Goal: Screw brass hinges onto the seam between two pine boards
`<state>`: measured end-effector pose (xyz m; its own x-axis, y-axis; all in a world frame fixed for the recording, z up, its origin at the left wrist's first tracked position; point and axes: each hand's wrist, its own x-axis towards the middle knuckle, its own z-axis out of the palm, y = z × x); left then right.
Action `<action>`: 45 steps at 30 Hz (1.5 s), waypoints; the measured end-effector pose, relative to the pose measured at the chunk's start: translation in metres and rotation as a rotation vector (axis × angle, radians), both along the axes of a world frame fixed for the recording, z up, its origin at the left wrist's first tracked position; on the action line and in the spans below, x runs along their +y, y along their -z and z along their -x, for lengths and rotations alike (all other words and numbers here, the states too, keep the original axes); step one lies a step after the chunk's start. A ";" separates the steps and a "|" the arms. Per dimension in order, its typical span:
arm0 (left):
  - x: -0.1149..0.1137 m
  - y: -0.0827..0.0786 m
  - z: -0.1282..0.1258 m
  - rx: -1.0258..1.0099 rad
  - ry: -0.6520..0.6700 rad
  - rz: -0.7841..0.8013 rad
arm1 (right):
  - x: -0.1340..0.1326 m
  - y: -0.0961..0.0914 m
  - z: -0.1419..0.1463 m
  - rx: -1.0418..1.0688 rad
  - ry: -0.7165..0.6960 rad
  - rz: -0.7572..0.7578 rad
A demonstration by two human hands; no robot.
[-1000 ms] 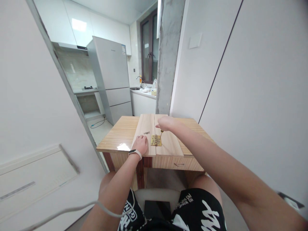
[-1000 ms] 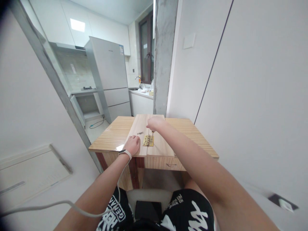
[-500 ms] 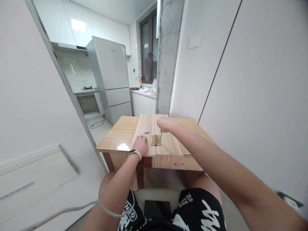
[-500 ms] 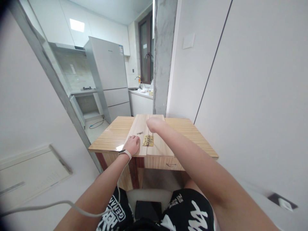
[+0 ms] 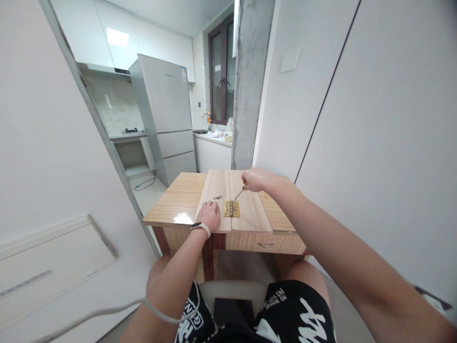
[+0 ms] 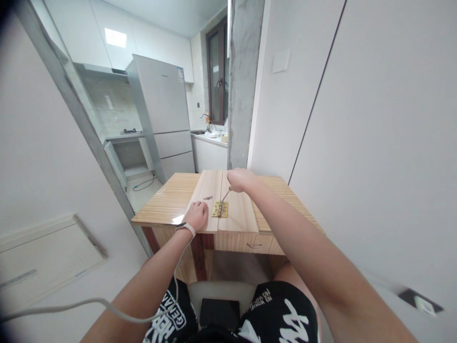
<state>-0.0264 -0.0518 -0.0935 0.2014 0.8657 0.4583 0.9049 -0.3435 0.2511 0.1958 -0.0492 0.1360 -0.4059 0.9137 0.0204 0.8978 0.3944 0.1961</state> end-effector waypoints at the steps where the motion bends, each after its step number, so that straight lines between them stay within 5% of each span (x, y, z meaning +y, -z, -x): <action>1: 0.000 0.000 0.000 -0.006 0.000 -0.002 | -0.002 0.003 -0.002 0.013 -0.005 0.004; 11: 0.002 -0.001 0.000 -0.030 0.004 0.027 | 0.010 0.050 -0.015 0.216 0.043 -0.017; 17: 0.001 -0.003 0.000 -0.030 0.003 0.037 | 0.028 0.106 -0.034 0.778 0.153 0.230; 19: 0.000 -0.003 0.000 -0.031 0.004 0.034 | 0.032 0.130 -0.037 0.883 0.136 0.178; 26: -0.001 -0.004 0.000 -0.024 0.005 0.014 | 0.046 0.181 -0.035 0.561 0.403 0.002; 36: -0.001 -0.006 0.001 -0.031 -0.002 0.019 | 0.075 0.192 -0.027 0.463 0.370 0.083; 45: 0.000 -0.006 0.003 -0.048 -0.004 0.028 | 0.106 0.169 0.044 0.528 0.142 0.046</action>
